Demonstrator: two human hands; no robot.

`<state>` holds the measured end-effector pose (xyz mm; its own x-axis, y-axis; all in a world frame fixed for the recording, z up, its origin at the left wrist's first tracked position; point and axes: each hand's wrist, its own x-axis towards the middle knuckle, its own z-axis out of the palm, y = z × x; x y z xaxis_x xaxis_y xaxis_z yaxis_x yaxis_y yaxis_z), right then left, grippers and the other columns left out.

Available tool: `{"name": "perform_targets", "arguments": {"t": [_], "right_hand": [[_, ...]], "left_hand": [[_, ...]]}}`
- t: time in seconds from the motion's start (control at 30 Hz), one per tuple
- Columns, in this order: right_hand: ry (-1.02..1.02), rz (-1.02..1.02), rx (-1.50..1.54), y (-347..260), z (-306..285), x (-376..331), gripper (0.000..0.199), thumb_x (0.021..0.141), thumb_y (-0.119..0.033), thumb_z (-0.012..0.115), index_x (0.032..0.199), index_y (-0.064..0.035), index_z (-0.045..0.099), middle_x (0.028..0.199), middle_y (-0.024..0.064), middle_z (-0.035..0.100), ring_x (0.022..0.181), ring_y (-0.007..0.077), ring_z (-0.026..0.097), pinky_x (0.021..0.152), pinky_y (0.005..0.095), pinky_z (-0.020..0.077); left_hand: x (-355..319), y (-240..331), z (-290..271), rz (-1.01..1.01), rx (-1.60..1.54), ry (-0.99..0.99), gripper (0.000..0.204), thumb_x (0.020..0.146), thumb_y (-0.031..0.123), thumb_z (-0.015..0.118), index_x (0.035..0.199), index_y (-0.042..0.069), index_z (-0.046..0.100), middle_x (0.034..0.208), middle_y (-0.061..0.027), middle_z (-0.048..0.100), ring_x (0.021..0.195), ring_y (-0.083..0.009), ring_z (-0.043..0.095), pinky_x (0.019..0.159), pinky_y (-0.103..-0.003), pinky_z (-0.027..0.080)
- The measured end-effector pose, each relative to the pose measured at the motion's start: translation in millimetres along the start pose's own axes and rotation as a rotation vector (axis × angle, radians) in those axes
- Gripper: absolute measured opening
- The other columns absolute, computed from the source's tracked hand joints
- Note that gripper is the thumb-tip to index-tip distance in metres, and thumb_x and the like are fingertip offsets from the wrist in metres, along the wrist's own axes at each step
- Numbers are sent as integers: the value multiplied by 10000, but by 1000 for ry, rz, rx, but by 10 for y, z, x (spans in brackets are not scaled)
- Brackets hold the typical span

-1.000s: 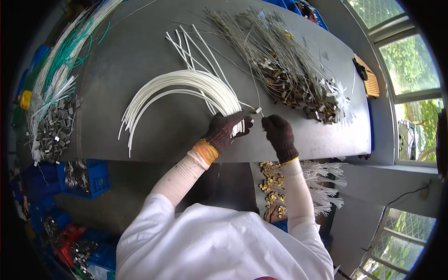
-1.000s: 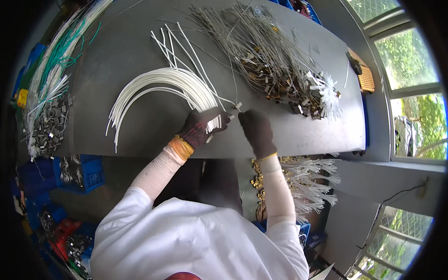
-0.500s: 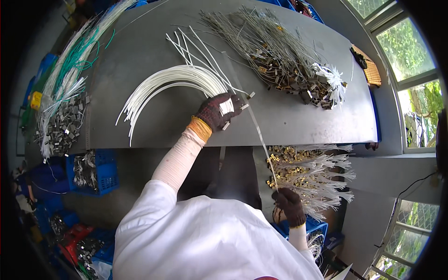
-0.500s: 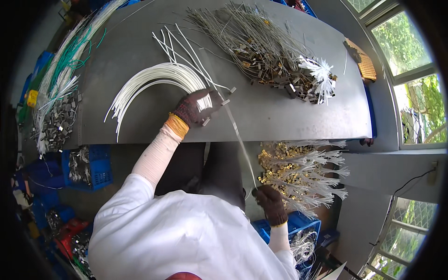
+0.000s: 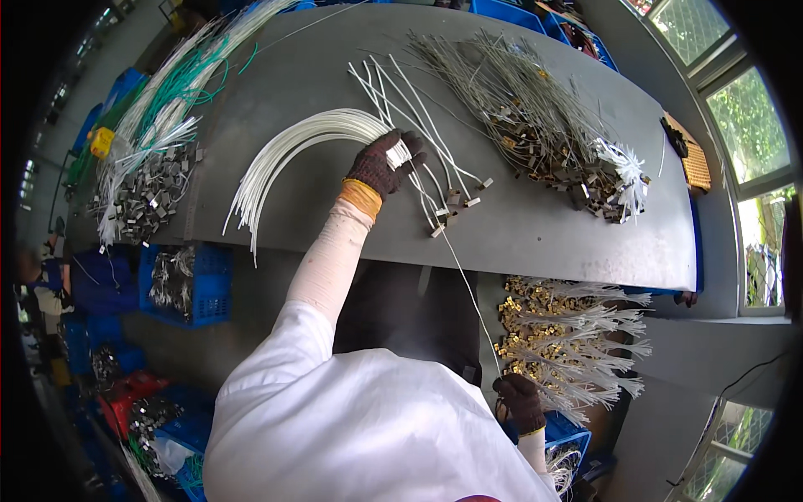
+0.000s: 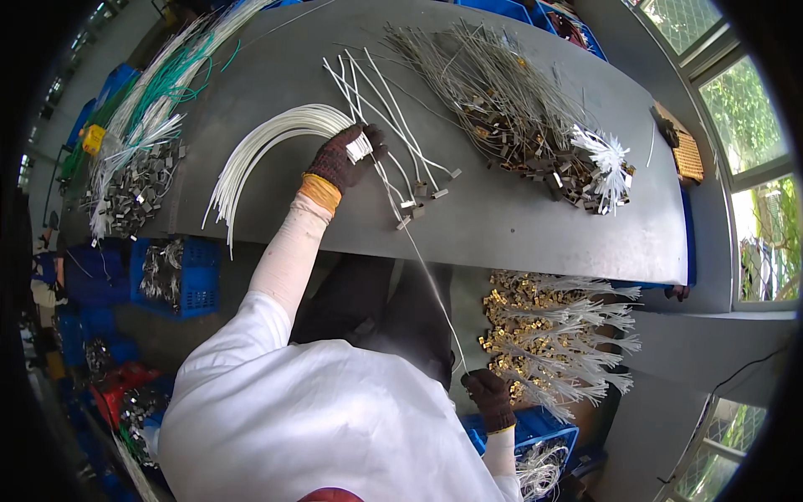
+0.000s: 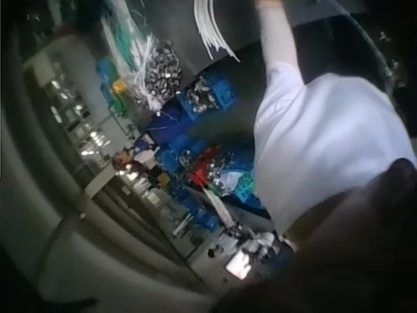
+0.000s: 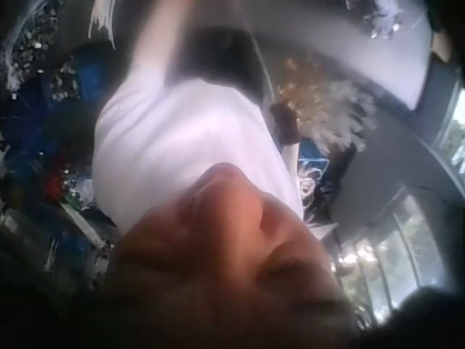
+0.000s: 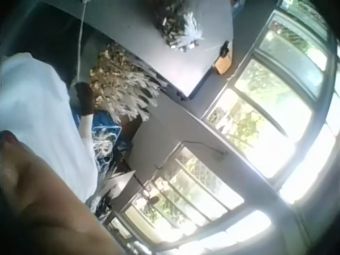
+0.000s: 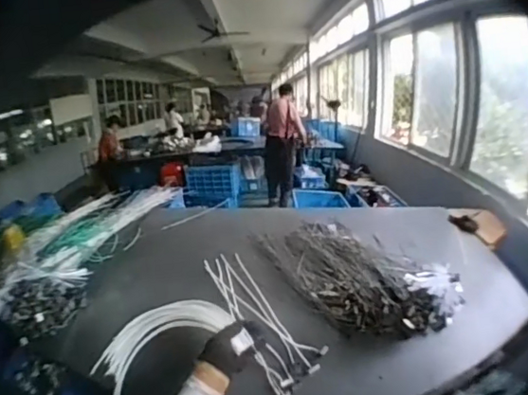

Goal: Manually organizing and bundling curved white wire components at a workbench.

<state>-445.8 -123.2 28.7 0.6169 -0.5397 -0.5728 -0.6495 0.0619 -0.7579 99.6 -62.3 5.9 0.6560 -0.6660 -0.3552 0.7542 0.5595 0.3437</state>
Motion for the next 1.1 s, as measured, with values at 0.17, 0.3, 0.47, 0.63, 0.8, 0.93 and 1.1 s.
{"name": "perform_targets", "arguments": {"t": [0.17, 0.3, 0.47, 0.63, 0.8, 0.93, 1.1], "right_hand": [[13, -1, 9, 73, -26, -27, 104, 885, -98, 654, 789, -61, 667, 658, -23, 524, 616, 74, 471, 551, 275, 378], [-37, 30, 59, 266, -71, 5, 106, 892, -169, 695, 869, -66, 707, 704, -12, 591, 641, 76, 537, 567, 268, 438], [-33, 40, 13, 157, -71, -41, 139, 877, -208, 717, 896, -70, 717, 727, -3, 625, 651, 84, 577, 589, 261, 475], [-61, 38, 7, 23, -67, -55, 164, 934, -165, 623, 914, -42, 730, 745, 7, 650, 685, 93, 587, 612, 262, 456], [-71, 31, 17, -26, -47, -43, 192, 938, -181, 613, 916, -33, 732, 730, 7, 641, 658, 98, 574, 596, 270, 450], [-21, 38, 127, 77, -28, -23, 217, 913, -248, 664, 933, -39, 719, 659, -24, 583, 576, 66, 507, 535, 243, 409], [-2, 23, 104, 111, -34, -11, 219, 937, -245, 653, 925, -36, 718, 660, -15, 584, 588, 76, 512, 541, 256, 407]], "left_hand": [[19, 75, -40, 39, 35, 0, 151, 936, 108, 616, 1076, 50, 609, 1026, -139, 686, 993, -334, 670, 901, -554, 563], [12, 51, -30, 76, 33, 30, 161, 929, 126, 625, 1073, 52, 630, 1023, -122, 694, 994, -319, 669, 911, -542, 551], [9, 30, -78, 36, 37, 1, 165, 931, 122, 628, 1080, 49, 623, 1023, -120, 686, 988, -315, 669, 913, -540, 560], [-14, 72, -85, 41, -16, -5, 164, 939, 88, 616, 1094, 41, 594, 1010, -136, 660, 985, -345, 668, 889, -563, 582], [-91, 88, -27, 80, 29, -7, 172, 925, 93, 633, 1086, 33, 628, 997, -127, 671, 975, -316, 662, 928, -547, 563], [-107, 109, -67, 58, 26, -44, 176, 927, 101, 629, 1089, 35, 631, 998, -126, 671, 974, -319, 662, 934, -540, 559], [-85, 110, -95, 67, -8, -54, 156, 926, 94, 625, 1072, 42, 613, 1027, -116, 645, 1028, -339, 646, 922, -582, 565]]}}
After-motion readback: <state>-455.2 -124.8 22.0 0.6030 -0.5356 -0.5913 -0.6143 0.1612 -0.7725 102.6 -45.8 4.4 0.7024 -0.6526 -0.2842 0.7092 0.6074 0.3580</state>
